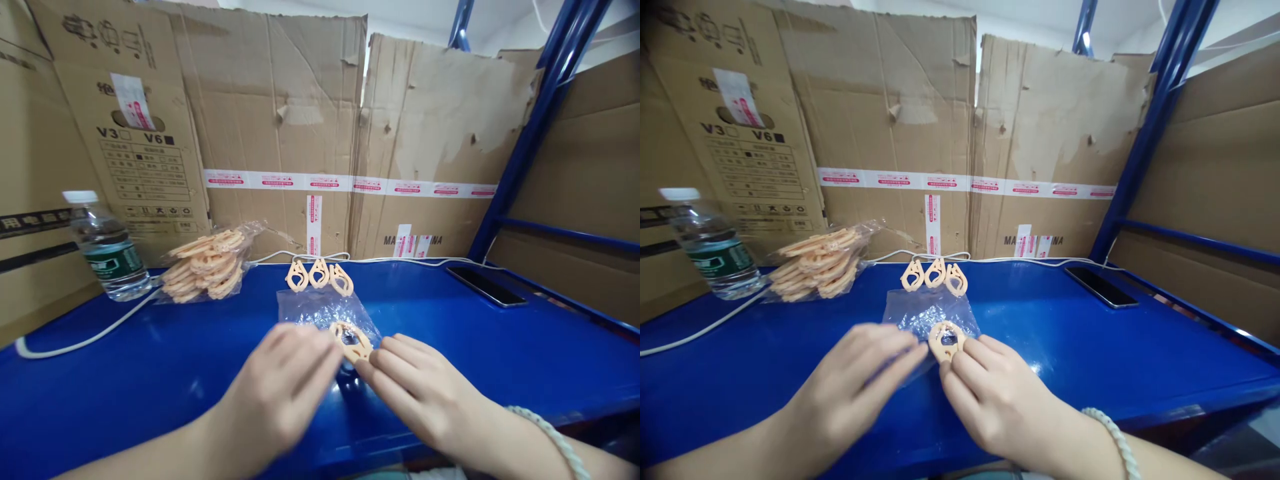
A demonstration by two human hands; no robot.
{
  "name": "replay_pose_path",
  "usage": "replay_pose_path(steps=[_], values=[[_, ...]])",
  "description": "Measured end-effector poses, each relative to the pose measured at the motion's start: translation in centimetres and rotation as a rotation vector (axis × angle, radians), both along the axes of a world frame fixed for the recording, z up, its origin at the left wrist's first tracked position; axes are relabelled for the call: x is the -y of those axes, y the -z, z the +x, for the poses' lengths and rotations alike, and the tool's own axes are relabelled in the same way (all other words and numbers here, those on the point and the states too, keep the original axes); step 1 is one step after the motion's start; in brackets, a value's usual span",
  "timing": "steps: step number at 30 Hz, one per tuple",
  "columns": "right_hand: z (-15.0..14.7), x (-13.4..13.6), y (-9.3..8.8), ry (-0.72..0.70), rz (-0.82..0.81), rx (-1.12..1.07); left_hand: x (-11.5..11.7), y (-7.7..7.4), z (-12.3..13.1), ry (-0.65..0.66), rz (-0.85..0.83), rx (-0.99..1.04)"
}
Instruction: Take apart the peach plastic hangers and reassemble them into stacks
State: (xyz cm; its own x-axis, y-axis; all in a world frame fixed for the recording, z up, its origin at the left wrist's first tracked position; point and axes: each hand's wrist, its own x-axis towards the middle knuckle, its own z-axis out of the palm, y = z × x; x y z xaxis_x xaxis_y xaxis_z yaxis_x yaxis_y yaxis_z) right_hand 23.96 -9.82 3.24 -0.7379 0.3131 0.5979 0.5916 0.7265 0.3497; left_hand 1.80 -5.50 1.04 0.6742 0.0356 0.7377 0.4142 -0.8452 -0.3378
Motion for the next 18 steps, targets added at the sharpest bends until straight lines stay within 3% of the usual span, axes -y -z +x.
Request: replay_pose_path(steps=[3,7,10,13,16,18], values=[[0.2,-0.5,-0.7,0.001,-0.053,-0.03,1.9,0.7,1.3,0.094,0.059,0.003],[0.5,-1.5,-1.5,0.035,-0.203,-0.093,2.3,1.1,3.1,-0.115,-0.219,-0.306],[0.8,-2.5,-2.2,0.064,-0.336,-0.151,2.3,-0.5,4.1,-0.263,-0.389,-0.51],[1.1,-3.5,-3.0,0.074,-0.418,-0.209,2.6,-3.1,4.9,-0.285,-0.569,-0.66],[1.2,-3.9,-3.5,0.073,-0.435,-0.228,2.9,-4.9,5.1,-0.296,-0.669,-0.672],[1.1,-4.0,-3.8,0.078,-0.434,-0.219,2.9,-5.1,5.1,-0.327,-0.679,-0.661]])
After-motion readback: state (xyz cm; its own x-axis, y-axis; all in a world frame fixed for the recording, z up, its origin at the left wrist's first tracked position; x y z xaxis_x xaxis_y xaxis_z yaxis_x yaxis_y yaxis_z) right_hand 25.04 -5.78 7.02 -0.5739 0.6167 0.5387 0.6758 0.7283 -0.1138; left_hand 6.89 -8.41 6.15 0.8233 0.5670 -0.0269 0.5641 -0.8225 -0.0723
